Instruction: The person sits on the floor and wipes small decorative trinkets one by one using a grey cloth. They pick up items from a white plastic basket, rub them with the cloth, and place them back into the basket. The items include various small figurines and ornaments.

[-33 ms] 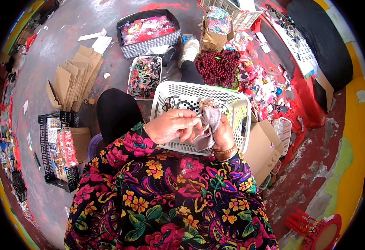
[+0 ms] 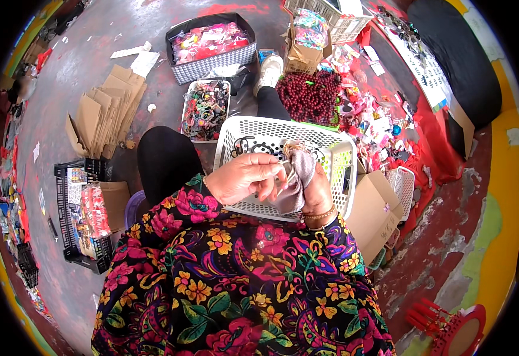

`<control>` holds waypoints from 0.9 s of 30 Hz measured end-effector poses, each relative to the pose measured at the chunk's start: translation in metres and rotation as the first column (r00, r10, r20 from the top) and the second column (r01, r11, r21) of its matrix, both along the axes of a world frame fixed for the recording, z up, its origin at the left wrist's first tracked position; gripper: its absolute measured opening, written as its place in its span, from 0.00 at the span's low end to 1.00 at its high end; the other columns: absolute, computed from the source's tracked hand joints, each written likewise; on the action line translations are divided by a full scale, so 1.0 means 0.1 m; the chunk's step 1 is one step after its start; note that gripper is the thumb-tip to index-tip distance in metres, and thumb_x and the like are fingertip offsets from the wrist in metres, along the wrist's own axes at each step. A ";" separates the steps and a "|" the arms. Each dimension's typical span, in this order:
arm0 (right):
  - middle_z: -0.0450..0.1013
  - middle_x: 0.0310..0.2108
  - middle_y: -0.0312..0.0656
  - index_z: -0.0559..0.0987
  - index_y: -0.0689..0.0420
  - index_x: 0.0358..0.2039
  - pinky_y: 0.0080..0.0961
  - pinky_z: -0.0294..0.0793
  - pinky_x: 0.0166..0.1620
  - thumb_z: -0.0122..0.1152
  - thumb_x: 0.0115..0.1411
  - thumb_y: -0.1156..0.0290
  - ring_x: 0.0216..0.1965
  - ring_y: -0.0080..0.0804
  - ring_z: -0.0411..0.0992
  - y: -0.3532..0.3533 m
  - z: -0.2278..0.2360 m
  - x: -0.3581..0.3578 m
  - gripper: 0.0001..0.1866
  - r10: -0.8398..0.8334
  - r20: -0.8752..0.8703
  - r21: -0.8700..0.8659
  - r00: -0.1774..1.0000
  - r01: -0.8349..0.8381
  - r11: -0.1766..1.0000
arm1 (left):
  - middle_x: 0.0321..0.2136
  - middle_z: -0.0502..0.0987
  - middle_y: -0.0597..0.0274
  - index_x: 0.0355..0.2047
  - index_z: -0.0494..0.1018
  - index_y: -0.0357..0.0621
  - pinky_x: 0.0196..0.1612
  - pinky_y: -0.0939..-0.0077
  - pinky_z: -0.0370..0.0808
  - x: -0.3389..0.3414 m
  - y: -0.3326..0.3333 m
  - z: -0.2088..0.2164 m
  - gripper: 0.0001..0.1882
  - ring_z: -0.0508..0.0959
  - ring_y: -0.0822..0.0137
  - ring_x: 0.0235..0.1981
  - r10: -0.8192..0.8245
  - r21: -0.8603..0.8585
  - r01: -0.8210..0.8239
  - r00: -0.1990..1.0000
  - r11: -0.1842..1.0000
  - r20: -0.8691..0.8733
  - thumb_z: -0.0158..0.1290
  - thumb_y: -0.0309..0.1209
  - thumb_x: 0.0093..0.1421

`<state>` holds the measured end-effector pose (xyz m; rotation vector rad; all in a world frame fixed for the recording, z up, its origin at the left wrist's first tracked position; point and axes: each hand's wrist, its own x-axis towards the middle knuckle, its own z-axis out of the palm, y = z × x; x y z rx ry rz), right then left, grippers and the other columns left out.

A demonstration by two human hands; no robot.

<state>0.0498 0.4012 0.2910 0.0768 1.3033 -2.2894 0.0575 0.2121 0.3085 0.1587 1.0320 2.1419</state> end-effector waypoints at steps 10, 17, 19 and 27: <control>0.70 0.43 0.41 0.67 0.60 0.48 0.28 0.72 0.45 0.61 0.52 0.55 0.41 0.31 0.70 -0.04 -0.09 0.00 0.28 -0.019 -0.055 -0.240 0.998 0.005 0.971 | 0.23 0.72 0.60 0.37 0.68 0.35 0.41 0.66 0.71 0.01 0.03 -0.05 0.12 0.74 0.65 0.29 0.298 0.122 -0.301 0.954 0.946 0.040 0.39 0.31 0.64; 0.74 0.37 0.39 0.74 0.61 0.41 0.21 0.73 0.39 0.57 0.55 0.73 0.35 0.24 0.73 -0.11 -0.01 0.04 0.13 -0.148 -0.140 0.136 0.979 0.168 0.976 | 0.32 0.74 0.61 0.43 0.69 0.34 0.39 0.77 0.72 0.05 0.09 -0.15 0.12 0.74 0.73 0.34 0.327 -0.085 -0.332 0.942 0.939 -0.072 0.42 0.28 0.63; 0.75 0.34 0.40 0.75 0.61 0.39 0.21 0.74 0.38 0.53 0.56 0.78 0.33 0.25 0.73 -0.16 0.09 0.06 0.10 -0.176 -0.124 0.099 0.976 0.189 0.977 | 0.32 0.75 0.61 0.43 0.70 0.35 0.35 0.82 0.71 0.06 0.08 -0.14 0.13 0.74 0.74 0.32 0.305 -0.163 -0.325 0.942 0.931 -0.137 0.42 0.29 0.63; 0.73 0.37 0.40 0.72 0.60 0.44 0.22 0.74 0.39 0.51 0.57 0.79 0.36 0.27 0.73 -0.10 0.00 -0.04 0.13 -0.196 0.019 -0.002 0.980 0.196 0.981 | 0.29 0.77 0.60 0.42 0.71 0.33 0.36 0.82 0.71 0.03 0.04 -0.10 0.13 0.75 0.73 0.32 0.275 -0.265 -0.370 0.901 0.890 -0.336 0.43 0.29 0.62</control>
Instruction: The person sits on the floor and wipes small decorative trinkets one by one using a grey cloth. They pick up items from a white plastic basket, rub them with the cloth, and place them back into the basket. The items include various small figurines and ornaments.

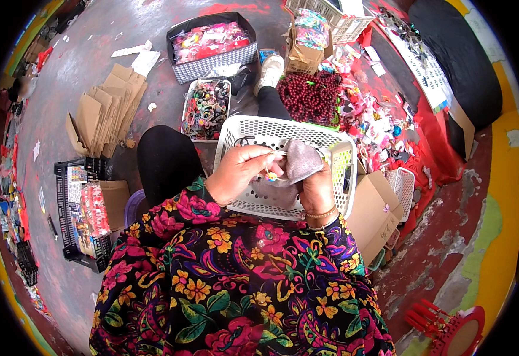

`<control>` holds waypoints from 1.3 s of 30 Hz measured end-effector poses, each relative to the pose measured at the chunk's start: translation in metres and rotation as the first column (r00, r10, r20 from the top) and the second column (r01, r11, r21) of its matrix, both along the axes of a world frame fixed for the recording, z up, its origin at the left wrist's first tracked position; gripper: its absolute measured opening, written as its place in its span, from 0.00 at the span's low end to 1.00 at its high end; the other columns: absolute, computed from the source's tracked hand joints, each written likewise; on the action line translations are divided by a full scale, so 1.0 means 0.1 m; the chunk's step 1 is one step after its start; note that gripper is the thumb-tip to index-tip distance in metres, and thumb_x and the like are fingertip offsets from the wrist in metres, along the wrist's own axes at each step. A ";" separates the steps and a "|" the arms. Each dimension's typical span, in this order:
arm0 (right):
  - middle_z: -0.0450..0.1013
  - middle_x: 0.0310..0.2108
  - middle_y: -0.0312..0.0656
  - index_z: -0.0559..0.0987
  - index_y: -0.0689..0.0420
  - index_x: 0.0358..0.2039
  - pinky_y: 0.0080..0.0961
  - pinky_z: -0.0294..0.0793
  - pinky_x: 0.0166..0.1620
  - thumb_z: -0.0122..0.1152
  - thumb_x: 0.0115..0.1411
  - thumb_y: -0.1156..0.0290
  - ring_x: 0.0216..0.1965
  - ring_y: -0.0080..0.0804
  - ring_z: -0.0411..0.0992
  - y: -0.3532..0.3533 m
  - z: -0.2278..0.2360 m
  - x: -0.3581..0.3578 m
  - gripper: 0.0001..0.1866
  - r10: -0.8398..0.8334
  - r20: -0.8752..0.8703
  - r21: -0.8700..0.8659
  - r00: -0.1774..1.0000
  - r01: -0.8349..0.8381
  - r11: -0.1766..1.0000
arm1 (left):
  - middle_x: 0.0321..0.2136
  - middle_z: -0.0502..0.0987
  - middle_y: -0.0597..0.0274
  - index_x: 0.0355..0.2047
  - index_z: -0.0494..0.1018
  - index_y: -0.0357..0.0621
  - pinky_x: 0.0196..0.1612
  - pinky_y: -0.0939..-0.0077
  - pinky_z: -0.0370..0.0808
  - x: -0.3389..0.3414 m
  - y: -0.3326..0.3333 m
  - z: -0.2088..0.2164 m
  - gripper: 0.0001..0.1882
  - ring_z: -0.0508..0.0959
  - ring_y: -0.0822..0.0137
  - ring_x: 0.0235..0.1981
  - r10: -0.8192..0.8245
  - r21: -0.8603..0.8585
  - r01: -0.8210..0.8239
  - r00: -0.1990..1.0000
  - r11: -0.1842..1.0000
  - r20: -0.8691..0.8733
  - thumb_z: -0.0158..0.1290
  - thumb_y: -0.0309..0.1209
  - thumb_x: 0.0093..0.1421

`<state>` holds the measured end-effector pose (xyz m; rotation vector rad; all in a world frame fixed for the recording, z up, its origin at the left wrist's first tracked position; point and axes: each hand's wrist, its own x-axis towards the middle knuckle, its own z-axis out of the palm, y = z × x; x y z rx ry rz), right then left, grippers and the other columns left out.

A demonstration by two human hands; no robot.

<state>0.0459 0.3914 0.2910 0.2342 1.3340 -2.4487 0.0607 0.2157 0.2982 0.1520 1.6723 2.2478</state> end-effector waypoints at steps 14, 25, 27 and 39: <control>0.73 0.28 0.33 0.74 0.59 0.38 0.14 0.69 0.31 0.53 0.59 0.65 0.27 0.18 0.69 0.07 -0.09 0.07 0.11 0.158 -0.203 0.214 0.966 -0.114 0.970 | 0.26 0.75 0.61 0.33 0.69 0.36 0.36 0.80 0.70 -0.01 0.05 0.15 0.10 0.75 0.73 0.31 -0.274 0.081 0.266 0.954 0.961 0.120 0.46 0.33 0.61; 0.72 0.36 0.34 0.70 0.61 0.47 0.18 0.70 0.39 0.54 0.58 0.74 0.36 0.20 0.69 0.02 0.09 0.06 0.16 0.307 -0.183 0.200 0.934 -0.270 0.942 | 0.25 0.76 0.56 0.31 0.70 0.31 0.36 0.77 0.72 -0.07 -0.13 0.04 0.11 0.77 0.67 0.28 -0.254 0.045 0.253 0.967 0.967 0.035 0.42 0.28 0.63; 0.72 0.35 0.34 0.70 0.61 0.47 0.18 0.69 0.39 0.54 0.58 0.73 0.35 0.19 0.69 0.01 0.12 0.07 0.16 0.336 -0.280 0.294 0.899 -0.253 0.922 | 0.27 0.76 0.54 0.32 0.70 0.30 0.38 0.76 0.72 -0.05 -0.13 0.07 0.12 0.77 0.66 0.30 -0.277 -0.033 0.275 0.959 0.961 -0.059 0.41 0.29 0.63; 0.72 0.29 0.33 0.75 0.62 0.39 0.17 0.69 0.35 0.51 0.60 0.72 0.30 0.18 0.68 0.03 0.08 0.05 0.09 0.428 -0.372 0.554 0.823 -0.173 0.814 | 0.25 0.74 0.59 0.30 0.71 0.34 0.35 0.76 0.71 0.03 -0.12 0.02 0.13 0.75 0.68 0.25 -0.118 0.202 0.077 0.972 0.976 0.202 0.42 0.32 0.63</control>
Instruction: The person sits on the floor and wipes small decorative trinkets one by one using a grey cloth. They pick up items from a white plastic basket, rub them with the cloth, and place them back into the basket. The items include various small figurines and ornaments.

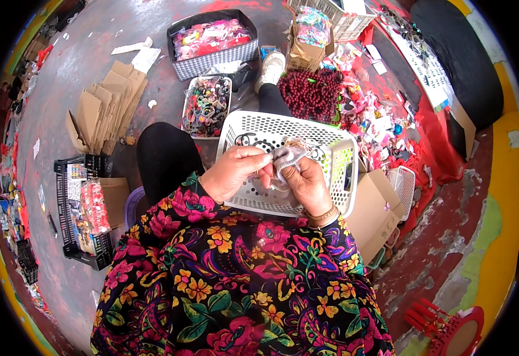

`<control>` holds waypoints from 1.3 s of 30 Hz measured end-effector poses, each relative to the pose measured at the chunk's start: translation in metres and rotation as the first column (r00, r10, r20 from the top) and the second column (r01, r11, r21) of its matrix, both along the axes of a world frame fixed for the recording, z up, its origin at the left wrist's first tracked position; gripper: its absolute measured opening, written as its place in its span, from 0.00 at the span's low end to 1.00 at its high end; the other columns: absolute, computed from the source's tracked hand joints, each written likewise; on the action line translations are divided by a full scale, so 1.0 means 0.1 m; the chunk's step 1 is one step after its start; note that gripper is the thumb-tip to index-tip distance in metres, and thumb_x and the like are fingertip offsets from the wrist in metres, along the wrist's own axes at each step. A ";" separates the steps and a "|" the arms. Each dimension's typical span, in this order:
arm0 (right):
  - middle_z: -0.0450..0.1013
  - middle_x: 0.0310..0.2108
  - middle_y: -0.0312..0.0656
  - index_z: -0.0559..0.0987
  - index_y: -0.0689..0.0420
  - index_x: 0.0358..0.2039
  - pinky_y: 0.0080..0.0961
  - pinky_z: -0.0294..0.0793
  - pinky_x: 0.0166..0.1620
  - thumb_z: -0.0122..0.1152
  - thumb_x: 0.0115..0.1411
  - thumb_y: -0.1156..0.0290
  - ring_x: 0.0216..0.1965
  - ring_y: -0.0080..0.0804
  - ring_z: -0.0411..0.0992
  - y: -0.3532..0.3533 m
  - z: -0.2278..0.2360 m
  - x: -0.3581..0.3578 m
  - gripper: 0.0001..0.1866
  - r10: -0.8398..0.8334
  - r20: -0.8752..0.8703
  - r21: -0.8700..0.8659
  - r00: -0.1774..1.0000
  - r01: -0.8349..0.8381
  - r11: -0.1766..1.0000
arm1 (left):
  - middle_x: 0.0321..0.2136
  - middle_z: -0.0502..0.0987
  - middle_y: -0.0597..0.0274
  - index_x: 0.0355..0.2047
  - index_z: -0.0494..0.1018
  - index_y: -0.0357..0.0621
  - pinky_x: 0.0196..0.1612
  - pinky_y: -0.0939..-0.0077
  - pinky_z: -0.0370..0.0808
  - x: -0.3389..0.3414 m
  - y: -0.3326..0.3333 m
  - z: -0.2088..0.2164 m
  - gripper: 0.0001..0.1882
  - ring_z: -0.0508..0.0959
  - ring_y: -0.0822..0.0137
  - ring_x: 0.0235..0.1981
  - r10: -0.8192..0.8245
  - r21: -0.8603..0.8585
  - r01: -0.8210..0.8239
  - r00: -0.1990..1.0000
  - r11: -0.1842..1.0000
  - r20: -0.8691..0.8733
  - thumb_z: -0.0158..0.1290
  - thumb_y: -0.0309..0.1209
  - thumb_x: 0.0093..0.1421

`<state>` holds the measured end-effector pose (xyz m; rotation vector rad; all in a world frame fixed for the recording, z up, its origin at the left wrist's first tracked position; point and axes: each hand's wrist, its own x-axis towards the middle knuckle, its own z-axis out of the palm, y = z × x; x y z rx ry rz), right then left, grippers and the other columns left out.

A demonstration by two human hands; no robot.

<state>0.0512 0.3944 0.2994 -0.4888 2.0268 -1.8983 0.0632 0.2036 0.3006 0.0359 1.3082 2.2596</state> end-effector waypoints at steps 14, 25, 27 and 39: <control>0.74 0.33 0.34 0.74 0.60 0.41 0.18 0.70 0.37 0.51 0.60 0.68 0.33 0.20 0.70 0.04 -0.01 0.10 0.12 0.107 0.346 -0.249 0.932 -0.018 0.968 | 0.26 0.73 0.57 0.31 0.71 0.32 0.38 0.75 0.66 -0.15 -0.25 0.03 0.13 0.72 0.68 0.30 0.299 0.371 -0.280 0.954 0.885 0.007 0.45 0.33 0.60; 0.73 0.36 0.39 0.72 0.61 0.43 0.22 0.71 0.41 0.49 0.61 0.63 0.35 0.26 0.71 -0.02 0.01 -0.02 0.16 -0.110 0.398 -0.493 0.911 0.313 0.812 | 0.25 0.73 0.56 0.29 0.71 0.35 0.39 0.70 0.69 -0.05 -0.08 0.04 0.13 0.74 0.63 0.32 0.111 0.299 -0.119 0.993 0.947 0.045 0.41 0.32 0.62; 0.71 0.41 0.40 0.70 0.61 0.46 0.24 0.70 0.44 0.50 0.60 0.57 0.40 0.28 0.69 0.00 -0.02 -0.05 0.21 -0.138 0.398 -0.500 0.907 0.341 0.797 | 0.27 0.73 0.55 0.30 0.72 0.34 0.41 0.68 0.68 -0.06 -0.09 0.07 0.14 0.74 0.62 0.33 0.091 0.303 -0.096 0.995 0.948 0.030 0.41 0.33 0.62; 0.72 0.32 0.34 0.70 0.61 0.46 0.18 0.69 0.37 0.48 0.62 0.60 0.33 0.22 0.70 0.00 0.09 0.04 0.19 -0.131 0.220 -0.242 0.967 0.184 0.953 | 0.49 0.67 0.53 0.52 0.61 0.33 0.52 0.70 0.65 -0.07 -0.02 0.11 0.21 0.70 0.62 0.49 0.136 0.313 -0.177 0.980 0.933 0.148 0.40 0.36 0.63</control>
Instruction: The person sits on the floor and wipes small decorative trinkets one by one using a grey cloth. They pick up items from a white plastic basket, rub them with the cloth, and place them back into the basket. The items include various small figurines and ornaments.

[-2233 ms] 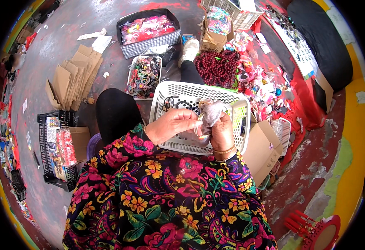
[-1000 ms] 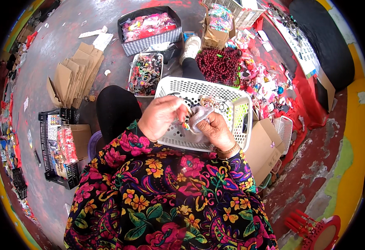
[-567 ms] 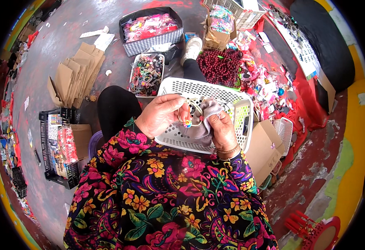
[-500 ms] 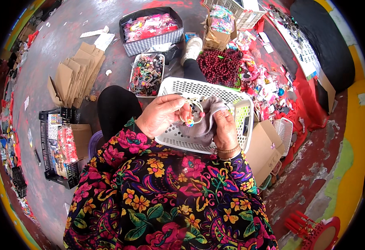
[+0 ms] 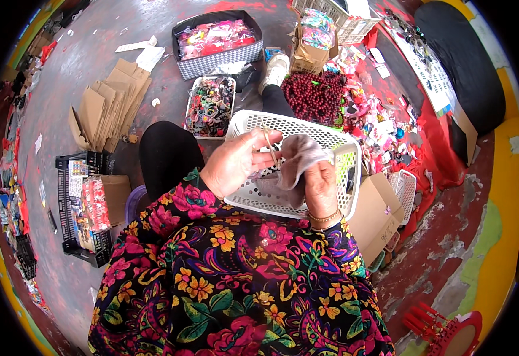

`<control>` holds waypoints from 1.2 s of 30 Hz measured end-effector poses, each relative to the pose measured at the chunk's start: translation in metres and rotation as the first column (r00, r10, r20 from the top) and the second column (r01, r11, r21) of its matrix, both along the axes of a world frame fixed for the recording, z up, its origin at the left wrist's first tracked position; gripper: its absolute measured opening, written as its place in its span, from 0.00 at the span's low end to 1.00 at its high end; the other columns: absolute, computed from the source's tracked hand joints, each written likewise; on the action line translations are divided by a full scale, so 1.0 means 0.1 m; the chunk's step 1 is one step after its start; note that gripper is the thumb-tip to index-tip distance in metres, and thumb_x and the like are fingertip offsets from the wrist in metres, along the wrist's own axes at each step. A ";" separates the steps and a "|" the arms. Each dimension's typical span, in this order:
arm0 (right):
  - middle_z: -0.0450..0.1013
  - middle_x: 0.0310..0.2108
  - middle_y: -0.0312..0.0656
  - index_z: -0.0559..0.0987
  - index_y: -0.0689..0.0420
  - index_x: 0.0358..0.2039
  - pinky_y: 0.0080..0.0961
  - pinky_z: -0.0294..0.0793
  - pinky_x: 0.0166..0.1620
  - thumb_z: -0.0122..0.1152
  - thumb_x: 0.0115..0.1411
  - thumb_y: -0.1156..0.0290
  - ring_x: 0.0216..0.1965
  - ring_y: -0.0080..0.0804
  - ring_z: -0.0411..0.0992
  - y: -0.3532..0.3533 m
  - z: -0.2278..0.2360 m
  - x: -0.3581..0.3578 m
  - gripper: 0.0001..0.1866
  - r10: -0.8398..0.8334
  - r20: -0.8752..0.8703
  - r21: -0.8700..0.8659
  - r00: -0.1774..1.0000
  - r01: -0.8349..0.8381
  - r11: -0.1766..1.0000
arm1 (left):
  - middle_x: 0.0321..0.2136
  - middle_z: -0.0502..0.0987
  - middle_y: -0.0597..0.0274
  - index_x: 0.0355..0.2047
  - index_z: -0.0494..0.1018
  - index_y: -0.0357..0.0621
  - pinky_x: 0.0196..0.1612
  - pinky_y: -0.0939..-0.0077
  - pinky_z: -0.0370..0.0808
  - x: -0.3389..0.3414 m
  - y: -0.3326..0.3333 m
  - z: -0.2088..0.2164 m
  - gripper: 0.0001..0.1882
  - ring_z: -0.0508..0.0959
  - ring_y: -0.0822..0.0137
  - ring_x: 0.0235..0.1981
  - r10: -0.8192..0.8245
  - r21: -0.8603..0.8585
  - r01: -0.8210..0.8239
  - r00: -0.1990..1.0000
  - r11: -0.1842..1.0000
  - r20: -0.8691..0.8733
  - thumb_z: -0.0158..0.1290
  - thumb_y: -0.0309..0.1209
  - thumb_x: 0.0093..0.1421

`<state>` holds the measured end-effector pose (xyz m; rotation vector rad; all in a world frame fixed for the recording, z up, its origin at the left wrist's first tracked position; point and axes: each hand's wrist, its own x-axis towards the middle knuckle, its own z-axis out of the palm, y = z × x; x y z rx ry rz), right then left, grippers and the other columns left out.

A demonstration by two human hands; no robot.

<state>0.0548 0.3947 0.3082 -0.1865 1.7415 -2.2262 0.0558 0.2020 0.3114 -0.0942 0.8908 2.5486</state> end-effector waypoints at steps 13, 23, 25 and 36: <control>0.74 0.28 0.43 0.78 0.61 0.31 0.24 0.71 0.32 0.59 0.51 0.72 0.29 0.30 0.74 -0.07 -0.23 -0.04 0.08 0.039 -0.111 0.412 0.993 0.011 0.911 | 0.55 0.60 0.60 0.57 0.56 0.39 0.54 0.72 0.63 0.15 0.28 -0.05 0.22 0.64 0.71 0.53 -0.093 -0.420 -0.043 0.950 0.906 -0.298 0.36 0.37 0.66; 0.72 0.33 0.38 0.78 0.58 0.33 0.23 0.71 0.39 0.58 0.48 0.79 0.34 0.30 0.73 -0.13 -0.22 -0.05 0.10 0.183 -0.350 0.443 0.919 -0.010 0.896 | 0.36 0.75 0.57 0.40 0.69 0.33 0.45 0.73 0.69 0.05 0.11 0.11 0.14 0.75 0.67 0.38 0.209 -0.071 -0.209 0.978 0.975 -0.008 0.42 0.34 0.63; 0.72 0.34 0.37 0.77 0.59 0.34 0.23 0.71 0.40 0.57 0.50 0.79 0.36 0.27 0.72 -0.15 -0.18 0.00 0.09 0.112 -0.193 0.176 0.975 -0.078 0.981 | 0.35 0.74 0.57 0.38 0.69 0.34 0.45 0.72 0.69 0.03 0.00 0.06 0.14 0.74 0.67 0.38 0.154 -0.016 -0.156 0.986 0.988 -0.057 0.42 0.34 0.63; 0.75 0.33 0.36 0.76 0.60 0.36 0.19 0.71 0.39 0.55 0.56 0.76 0.35 0.22 0.72 -0.12 -0.12 0.09 0.07 0.177 0.025 0.181 0.984 -0.179 0.967 | 0.26 0.76 0.62 0.32 0.73 0.34 0.30 0.80 0.73 -0.48 -1.17 -0.07 0.11 0.77 0.72 0.27 -0.040 -0.768 -0.115 0.983 0.630 -0.180 0.46 0.30 0.59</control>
